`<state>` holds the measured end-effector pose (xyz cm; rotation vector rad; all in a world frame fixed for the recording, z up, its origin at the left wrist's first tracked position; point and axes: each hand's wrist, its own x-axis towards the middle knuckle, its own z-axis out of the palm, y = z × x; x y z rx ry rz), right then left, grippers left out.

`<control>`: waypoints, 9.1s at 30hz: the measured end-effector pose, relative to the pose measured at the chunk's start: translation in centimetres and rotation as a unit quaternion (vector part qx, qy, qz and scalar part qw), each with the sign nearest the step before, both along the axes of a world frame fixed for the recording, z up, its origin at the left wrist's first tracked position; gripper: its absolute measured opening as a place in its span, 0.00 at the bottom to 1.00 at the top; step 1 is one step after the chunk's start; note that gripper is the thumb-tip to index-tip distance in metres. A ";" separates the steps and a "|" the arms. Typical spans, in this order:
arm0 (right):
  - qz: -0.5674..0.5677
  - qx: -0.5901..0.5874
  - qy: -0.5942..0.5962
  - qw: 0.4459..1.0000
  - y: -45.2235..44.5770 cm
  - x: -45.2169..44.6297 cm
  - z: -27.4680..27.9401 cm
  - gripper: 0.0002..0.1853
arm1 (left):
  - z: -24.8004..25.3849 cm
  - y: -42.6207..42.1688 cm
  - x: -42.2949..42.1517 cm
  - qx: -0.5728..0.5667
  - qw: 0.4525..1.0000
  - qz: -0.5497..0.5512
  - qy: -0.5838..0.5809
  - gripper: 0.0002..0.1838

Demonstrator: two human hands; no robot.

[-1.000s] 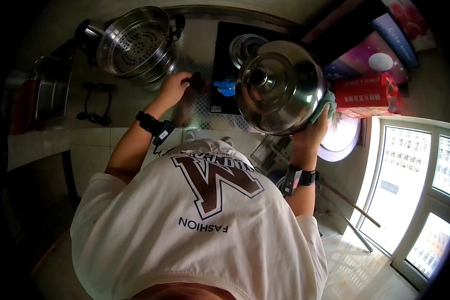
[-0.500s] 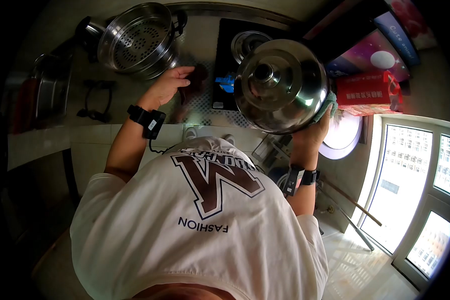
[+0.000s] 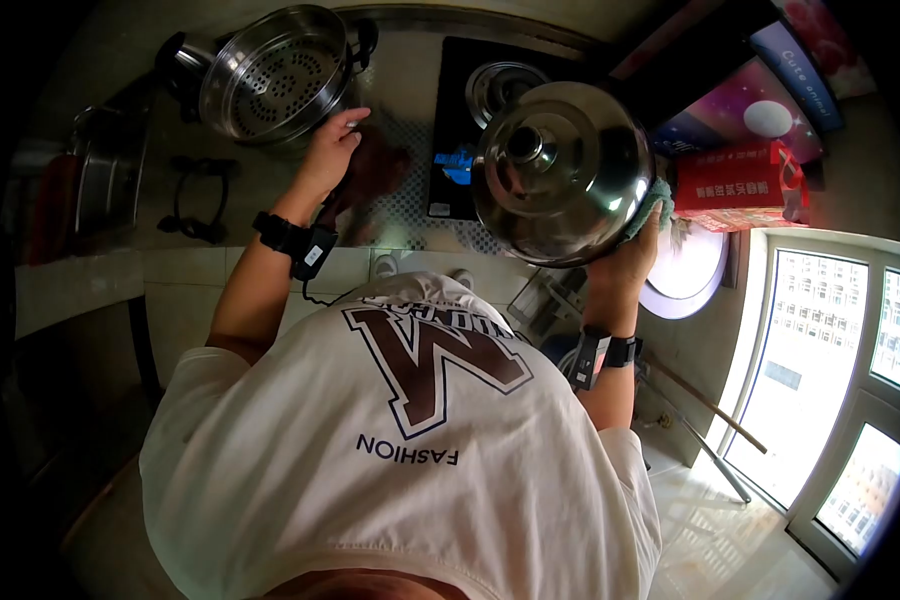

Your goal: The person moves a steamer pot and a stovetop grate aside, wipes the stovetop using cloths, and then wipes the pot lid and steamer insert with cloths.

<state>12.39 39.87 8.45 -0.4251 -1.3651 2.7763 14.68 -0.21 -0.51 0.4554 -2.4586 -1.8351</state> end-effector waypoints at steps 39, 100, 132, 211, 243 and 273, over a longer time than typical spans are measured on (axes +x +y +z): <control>0.085 0.309 0.529 0.786 -7.0 0.1 4.7 0.23 | 11.2 12.3 -4.3 -0.088 0.882 0.004 0.463 0.16; 0.064 0.019 0.230 0.971 -7.8 -1.0 12.6 0.38 | 11.1 10.3 -7.1 0.195 0.895 -0.116 0.383 0.38; 0.149 0.121 0.125 0.973 -0.8 -2.3 1.5 0.29 | 7.6 7.9 -6.1 0.244 0.947 0.137 0.155 0.10; 0.101 -0.004 0.109 0.989 -9.6 -0.9 -0.2 0.25 | 10.2 17.5 -1.3 -0.295 0.840 -0.143 0.432 0.09; -0.009 0.005 0.106 0.994 -3.6 -1.2 0.8 0.27 | 6.8 10.9 -2.0 -0.423 0.784 -0.156 0.427 0.08; 0.076 -0.004 0.066 0.995 -6.7 -1.5 -0.9 0.25 | 8.9 19.2 0.7 -0.264 0.849 -0.182 0.420 0.10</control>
